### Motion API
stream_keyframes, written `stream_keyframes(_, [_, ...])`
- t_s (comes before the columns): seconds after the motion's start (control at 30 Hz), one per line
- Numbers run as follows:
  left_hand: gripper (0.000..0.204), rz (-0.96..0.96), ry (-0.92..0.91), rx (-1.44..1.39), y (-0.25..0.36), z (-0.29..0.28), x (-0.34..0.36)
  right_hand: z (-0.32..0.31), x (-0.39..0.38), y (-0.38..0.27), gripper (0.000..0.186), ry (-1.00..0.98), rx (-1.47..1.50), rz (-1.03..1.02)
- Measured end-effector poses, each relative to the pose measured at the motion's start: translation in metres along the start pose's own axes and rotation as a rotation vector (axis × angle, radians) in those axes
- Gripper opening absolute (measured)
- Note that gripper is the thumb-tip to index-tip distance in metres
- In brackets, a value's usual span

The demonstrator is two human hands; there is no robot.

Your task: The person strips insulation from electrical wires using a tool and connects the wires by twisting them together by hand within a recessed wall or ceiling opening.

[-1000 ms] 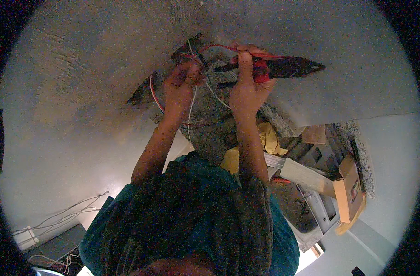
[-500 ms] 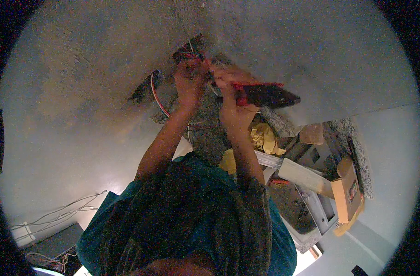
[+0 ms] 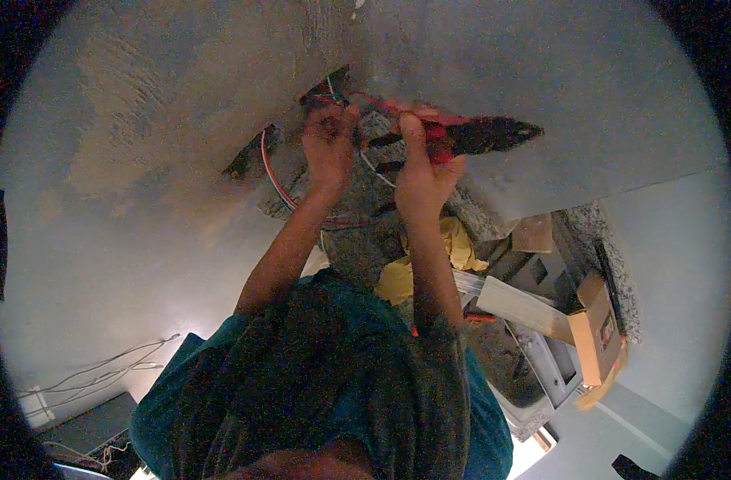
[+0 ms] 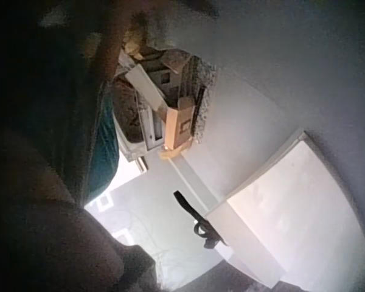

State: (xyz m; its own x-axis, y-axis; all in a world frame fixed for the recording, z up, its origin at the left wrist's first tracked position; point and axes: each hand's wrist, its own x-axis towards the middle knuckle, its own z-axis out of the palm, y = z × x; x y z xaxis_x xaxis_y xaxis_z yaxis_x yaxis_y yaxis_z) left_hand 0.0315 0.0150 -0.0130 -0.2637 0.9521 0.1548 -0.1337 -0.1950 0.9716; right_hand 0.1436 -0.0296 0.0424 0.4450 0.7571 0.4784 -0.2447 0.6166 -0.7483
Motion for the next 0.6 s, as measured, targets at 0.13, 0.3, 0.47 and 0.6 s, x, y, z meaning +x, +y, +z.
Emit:
stream_keyframes(0.13, [0.030, -0.033, 0.035, -0.235, 0.001, 0.004, 0.000, 0.005, 0.016, 0.001, 0.014, 0.089, -0.087, 0.137])
stream_keyframes(0.3, [0.027, -0.152, 0.050, -0.368, 0.000, 0.008, -0.001, 0.011, 0.018, 0.008, 0.014, 0.000, -0.059, -0.017])
stream_keyframes(0.47, [0.027, -0.179, 0.045, -0.456, -0.001, 0.006, 0.000, 0.007, 0.017, 0.004, 0.013, -0.055, -0.041, -0.021])
stream_keyframes(0.6, [0.032, -0.202, 0.085, -0.425, -0.001, 0.005, -0.006, -0.002, -0.002, 0.004, 0.015, 0.067, 0.095, 0.070])
